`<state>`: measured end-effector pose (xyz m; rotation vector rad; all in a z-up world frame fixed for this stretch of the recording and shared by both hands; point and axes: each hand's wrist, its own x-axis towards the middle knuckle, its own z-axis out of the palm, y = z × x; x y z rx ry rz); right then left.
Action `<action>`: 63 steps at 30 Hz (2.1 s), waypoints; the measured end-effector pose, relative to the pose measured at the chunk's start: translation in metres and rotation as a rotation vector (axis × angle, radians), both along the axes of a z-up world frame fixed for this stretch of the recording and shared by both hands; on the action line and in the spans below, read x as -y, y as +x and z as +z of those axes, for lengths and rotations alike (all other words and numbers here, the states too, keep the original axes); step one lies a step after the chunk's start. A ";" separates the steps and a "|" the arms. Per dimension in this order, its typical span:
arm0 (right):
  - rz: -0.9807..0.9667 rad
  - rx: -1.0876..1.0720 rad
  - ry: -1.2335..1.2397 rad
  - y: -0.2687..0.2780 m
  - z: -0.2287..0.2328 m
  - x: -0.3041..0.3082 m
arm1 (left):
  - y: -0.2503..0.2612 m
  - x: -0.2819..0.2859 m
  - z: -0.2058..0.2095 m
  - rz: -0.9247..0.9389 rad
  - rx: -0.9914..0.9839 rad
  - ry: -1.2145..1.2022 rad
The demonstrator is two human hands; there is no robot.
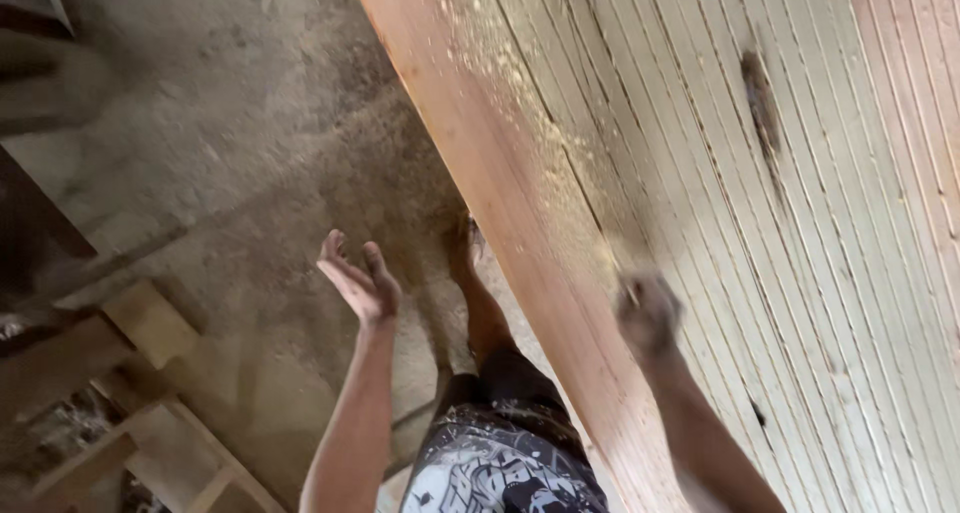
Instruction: The person scrapes a large wooden surface with a small handheld tool, removing material and creating sawdust. The person moves along the surface, repeatedly scraping different sections.
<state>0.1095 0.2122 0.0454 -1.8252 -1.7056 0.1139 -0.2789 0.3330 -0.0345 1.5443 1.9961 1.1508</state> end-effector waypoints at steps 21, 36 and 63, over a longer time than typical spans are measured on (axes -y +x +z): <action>-0.111 -0.084 -0.482 -0.068 -0.020 -0.354 | 0.132 -0.367 0.009 -0.050 -0.487 -0.336; -0.363 0.014 -0.273 -0.020 0.053 -0.102 | 0.130 -0.370 -0.030 -0.051 -0.373 -0.322; -0.065 -0.054 -0.135 -0.004 0.013 -0.128 | 0.133 -0.361 -0.009 -0.085 -0.480 -0.495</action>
